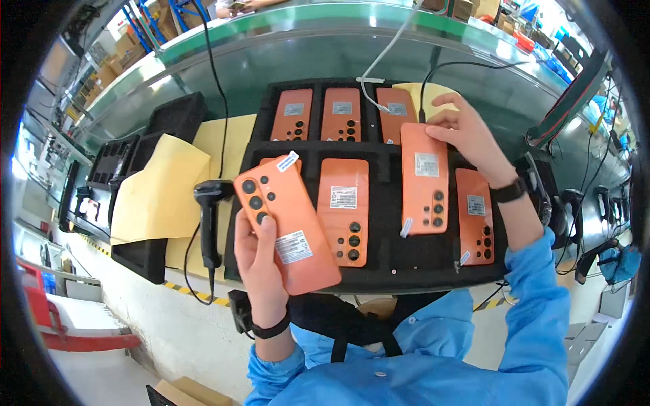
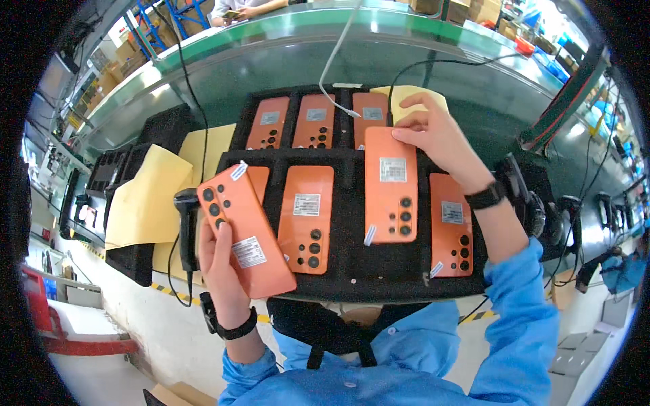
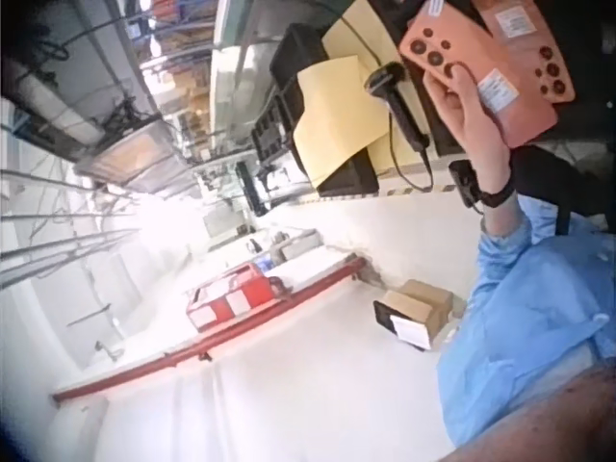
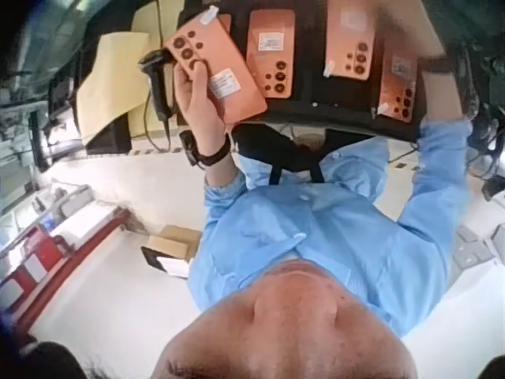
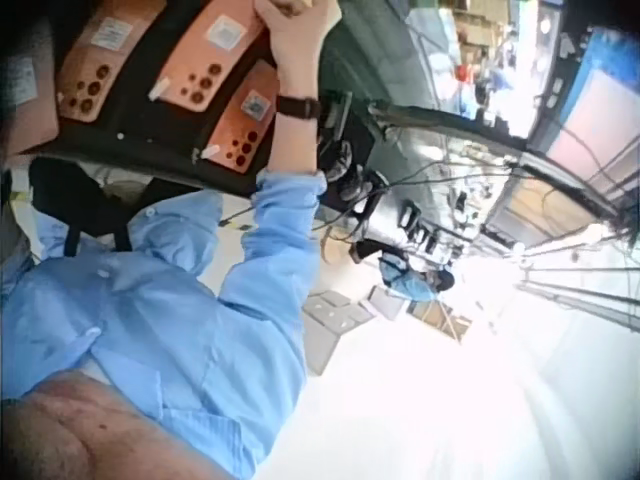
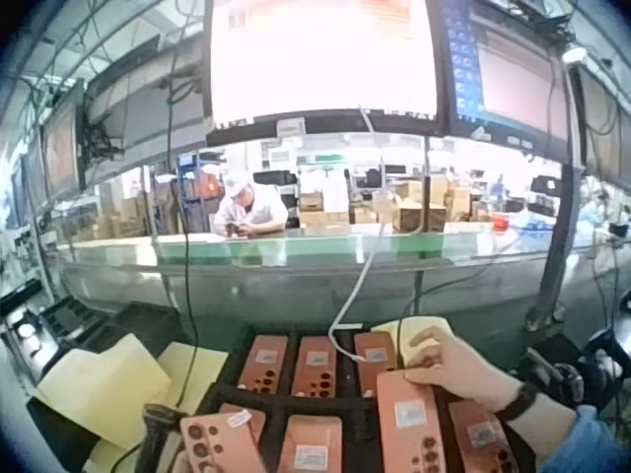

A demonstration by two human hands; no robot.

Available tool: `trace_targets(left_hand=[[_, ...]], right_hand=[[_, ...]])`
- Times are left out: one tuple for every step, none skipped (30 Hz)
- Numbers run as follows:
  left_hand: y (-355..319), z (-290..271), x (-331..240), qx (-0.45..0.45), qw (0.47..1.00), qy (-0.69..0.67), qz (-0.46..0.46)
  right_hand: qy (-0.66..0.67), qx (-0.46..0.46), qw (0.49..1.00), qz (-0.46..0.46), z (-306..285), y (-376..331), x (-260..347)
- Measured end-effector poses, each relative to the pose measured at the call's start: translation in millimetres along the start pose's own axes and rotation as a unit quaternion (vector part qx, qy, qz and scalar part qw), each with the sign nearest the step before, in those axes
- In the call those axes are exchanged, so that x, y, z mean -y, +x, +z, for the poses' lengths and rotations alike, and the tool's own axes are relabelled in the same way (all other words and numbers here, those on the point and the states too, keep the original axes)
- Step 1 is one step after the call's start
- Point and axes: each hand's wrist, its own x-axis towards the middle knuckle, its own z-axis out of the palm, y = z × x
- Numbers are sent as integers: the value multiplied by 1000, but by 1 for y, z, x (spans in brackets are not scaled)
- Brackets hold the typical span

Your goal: Inspecting and testing multiple smartphones at an assembly line workstation.

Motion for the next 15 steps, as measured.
trace_targets(left_hand=[[1, 0, 2, 4, 1000, -4, 3], [2, -7, 4, 1, 1000, 1, 14], [3, -7, 0, -18, 1000, 2, 14], [0, -9, -3, -41, 999, 2, 14], [-1, -23, -6, -55, 998, 17, 26], [-5, -42, -11, -69, 996, 34, 38], [-14, -51, -25, -113, 993, 21, 34], [-21, -69, -29, -196, 980, 36, 6], [-28, -90, -33, -177, 983, 41, 10], [-31, -102, -33, -157, 987, 42, 13], [-33, -102, -29, -155, 987, 37, 15], [-32, -99, -24, -172, 984, 27, 33], [-34, -98, -17, -190, 980, 21, 49], [-38, -111, -5, -187, 981, 22, 49], [-43, -135, 8, -220, 975, 6, 19]], right_hand=[[-1, -3, 1000, -5, 2, 0, -12], [-75, -33, 996, -22, 7, 5, -24], [-155, -69, 985, -36, 6, 7, -28], [-155, -65, 985, -44, 7, -2, -15], [-154, -82, 983, -51, 6, -24, 2], [-149, -99, 982, -58, 5, -48, 15], [-134, -80, 986, -58, 2, -72, 20], [-126, -65, 988, -55, -7, -101, 22], [-158, -114, 979, -63, -14, -130, 16], [-193, -164, 965, -71, -20, -162, 10], [-159, -223, 960, -61, -26, -194, -10], [-122, -282, 950, -50, -25, -222, -34], [-68, -314, 947, -35, -14, -242, -48], [-12, -344, 939, -20, -1, -256, -58], [-15, -341, 940, -13, 15, -263, -62]])
